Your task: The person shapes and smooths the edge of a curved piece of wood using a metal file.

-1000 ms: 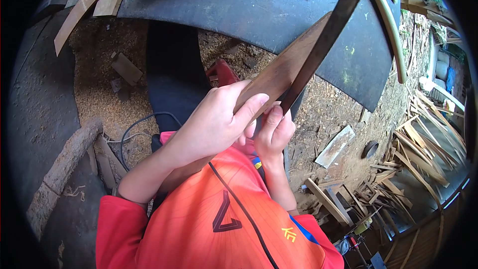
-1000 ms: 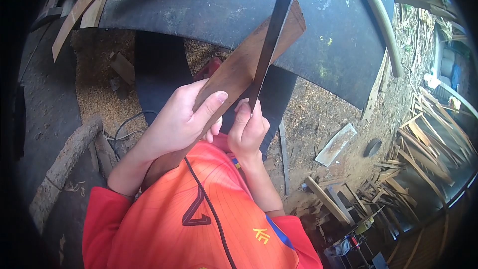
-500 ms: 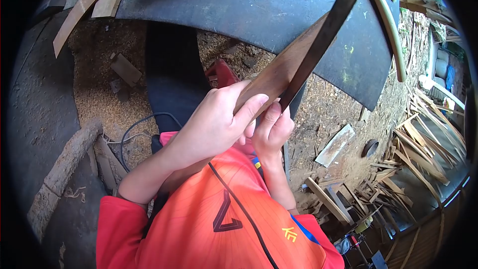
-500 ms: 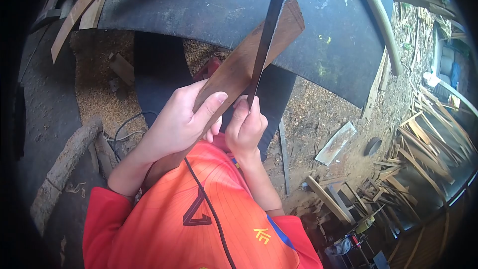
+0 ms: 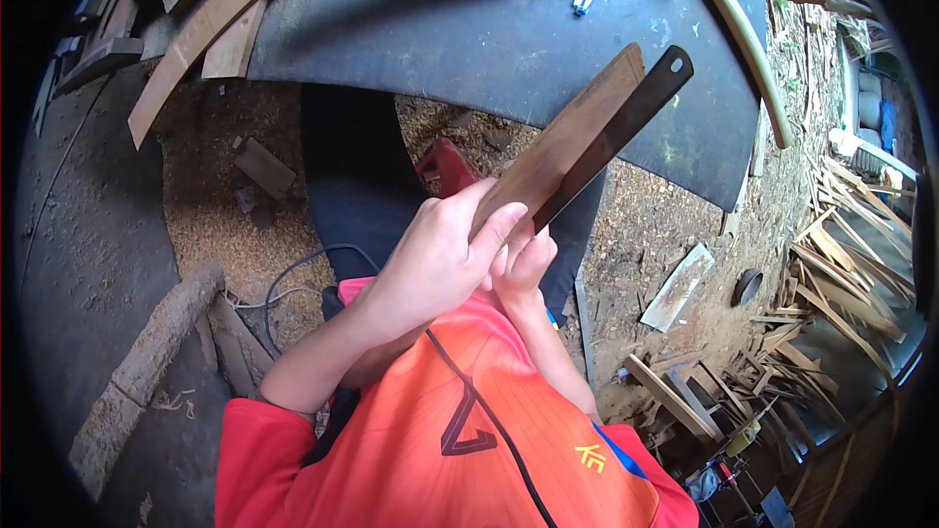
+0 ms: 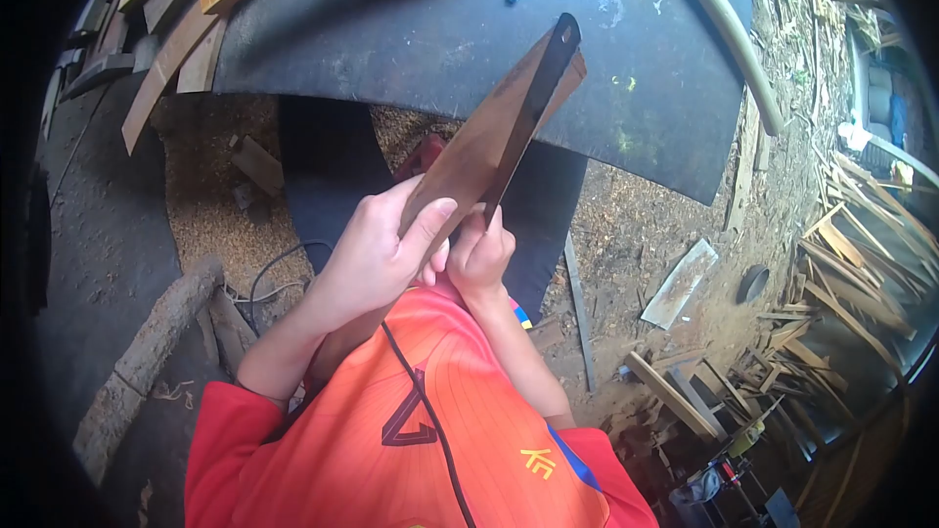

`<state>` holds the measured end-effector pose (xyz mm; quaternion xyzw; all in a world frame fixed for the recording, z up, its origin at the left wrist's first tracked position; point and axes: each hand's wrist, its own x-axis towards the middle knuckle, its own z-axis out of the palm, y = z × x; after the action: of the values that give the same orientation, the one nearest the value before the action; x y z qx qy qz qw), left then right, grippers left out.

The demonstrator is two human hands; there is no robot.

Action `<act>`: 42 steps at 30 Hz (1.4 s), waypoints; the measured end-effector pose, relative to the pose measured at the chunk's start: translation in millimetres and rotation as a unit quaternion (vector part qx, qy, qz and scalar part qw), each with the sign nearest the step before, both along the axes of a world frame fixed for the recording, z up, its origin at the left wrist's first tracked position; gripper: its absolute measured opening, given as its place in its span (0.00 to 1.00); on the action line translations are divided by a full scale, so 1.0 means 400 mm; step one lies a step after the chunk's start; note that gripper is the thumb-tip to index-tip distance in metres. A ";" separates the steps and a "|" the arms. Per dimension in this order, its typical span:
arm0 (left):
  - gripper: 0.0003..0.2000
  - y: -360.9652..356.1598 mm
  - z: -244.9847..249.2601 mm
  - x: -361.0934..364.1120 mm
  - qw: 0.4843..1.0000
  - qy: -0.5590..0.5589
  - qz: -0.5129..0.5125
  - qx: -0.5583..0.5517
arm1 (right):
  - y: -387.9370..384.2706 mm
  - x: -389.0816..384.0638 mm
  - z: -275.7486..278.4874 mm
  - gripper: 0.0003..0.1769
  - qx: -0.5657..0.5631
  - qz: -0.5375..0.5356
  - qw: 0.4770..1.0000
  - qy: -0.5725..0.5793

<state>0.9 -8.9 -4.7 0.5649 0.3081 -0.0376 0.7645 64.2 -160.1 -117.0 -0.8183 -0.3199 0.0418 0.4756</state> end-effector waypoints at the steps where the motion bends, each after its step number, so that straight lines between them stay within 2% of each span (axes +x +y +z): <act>1: 0.16 -0.002 -0.001 0.001 1.000 -0.004 0.007 0.006 | -0.003 0.007 -0.004 0.07 -0.013 0.009 1.000 0.019; 4: 0.15 0.012 0.007 0.007 0.999 0.014 0.029 0.006 | -0.007 0.011 0.047 0.08 -0.063 0.014 0.992 0.106; 11: 0.14 0.003 -0.001 0.000 1.000 0.002 0.026 0.008 | 0.015 0.003 -0.007 0.11 0.028 0.000 0.998 0.057; 15: 0.15 0.023 -0.011 0.000 0.999 0.000 0.048 -0.022 | 0.008 0.011 0.011 0.08 -0.032 0.023 0.994 0.101; 19: 0.15 0.030 -0.006 0.000 0.999 -0.004 0.036 -0.031 | -0.006 -0.012 -0.049 0.06 0.009 0.029 0.998 0.056; 23: 0.16 0.022 -0.018 -0.002 0.998 -0.009 0.057 -0.035 | -0.004 0.006 -0.009 0.06 -0.041 0.018 0.989 0.140; 26: 0.15 0.019 -0.004 -0.010 0.999 0.005 0.044 -0.022 | -0.027 -0.027 -0.062 0.05 -0.034 0.031 0.997 0.069; 28: 0.15 0.014 -0.011 -0.006 0.999 -0.009 0.052 -0.007 | 0.002 -0.022 -0.034 0.05 -0.018 0.020 0.999 0.032; 31: 0.14 -0.031 -0.013 -0.017 1.000 0.001 0.016 -0.005 | 0.044 0.053 0.066 0.11 0.053 0.031 0.998 0.007; 32: 0.14 -0.021 -0.009 -0.009 1.000 0.018 0.011 0.001 | 0.034 0.047 0.065 0.16 0.008 0.034 0.998 0.061; 33: 0.13 -0.023 -0.007 -0.012 1.000 0.015 0.012 -0.003 | 0.009 0.022 0.001 0.15 0.019 0.011 0.996 0.091; 34: 0.13 -0.023 -0.009 -0.014 1.000 0.008 0.018 -0.002 | -0.007 0.007 -0.041 0.14 0.040 0.007 0.998 0.057; 36: 0.13 -0.026 -0.028 -0.013 0.999 -0.017 0.041 0.001 | -0.026 0.008 -0.030 0.11 0.031 0.031 0.999 0.020; 39: 0.15 -0.007 -0.006 -0.001 1.000 0.017 0.024 -0.004 | -0.011 0.006 0.038 0.09 -0.028 0.020 0.992 0.122; 40: 0.15 -0.011 -0.007 -0.007 1.000 0.014 0.020 -0.019 | 0.003 0.010 0.047 0.08 -0.005 0.008 0.993 0.117; 42: 0.15 -0.016 -0.004 -0.011 1.000 0.011 0.015 -0.007 | -0.053 -0.020 -0.063 0.08 -0.004 0.033 0.997 0.064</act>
<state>-3.3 -15.3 -6.2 0.5542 0.3249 -0.0346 0.7656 56.3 -181.3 -142.2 -0.8049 -0.3152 0.1111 0.4903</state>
